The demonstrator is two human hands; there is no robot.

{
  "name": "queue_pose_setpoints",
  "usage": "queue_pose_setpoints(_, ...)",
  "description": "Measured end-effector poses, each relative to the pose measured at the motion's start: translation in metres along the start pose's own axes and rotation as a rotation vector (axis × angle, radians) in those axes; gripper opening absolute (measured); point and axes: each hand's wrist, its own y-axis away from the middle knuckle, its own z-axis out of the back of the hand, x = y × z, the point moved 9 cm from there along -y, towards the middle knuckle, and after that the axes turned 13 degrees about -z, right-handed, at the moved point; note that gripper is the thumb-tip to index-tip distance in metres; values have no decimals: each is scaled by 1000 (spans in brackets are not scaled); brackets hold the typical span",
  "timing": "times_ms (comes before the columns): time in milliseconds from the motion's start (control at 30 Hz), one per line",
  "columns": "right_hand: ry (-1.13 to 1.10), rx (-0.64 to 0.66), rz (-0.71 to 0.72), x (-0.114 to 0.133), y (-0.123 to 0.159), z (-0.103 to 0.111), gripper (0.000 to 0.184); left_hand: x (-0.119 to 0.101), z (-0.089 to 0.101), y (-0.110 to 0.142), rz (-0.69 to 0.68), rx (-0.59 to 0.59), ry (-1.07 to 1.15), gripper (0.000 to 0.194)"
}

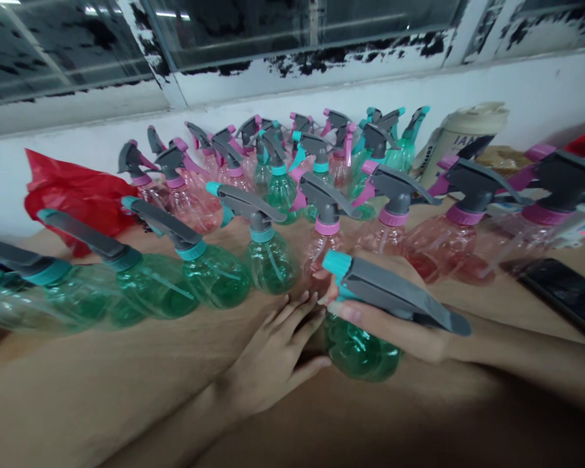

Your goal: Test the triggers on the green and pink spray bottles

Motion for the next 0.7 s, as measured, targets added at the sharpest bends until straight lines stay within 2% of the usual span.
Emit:
queue_pose_setpoints(267, -34, 2, -3, -1, 0, -1, 8, 0, 4, -1, 5, -20, 12, 53)
queue_pose_setpoints(367, -54, -17, 37, 1, 1, 0, 13, 1, 3, 0, 13, -6, -23, 50)
queue_pose_setpoints(533, -21, -58, 46, -1, 2, 2, 9, 1, 3, 1, 7, -26, -42, 59)
queue_pose_setpoints(700, -64, -31, 18, -2, 3, 1, 16, 0, 7, 0, 28, -62, 50, 72)
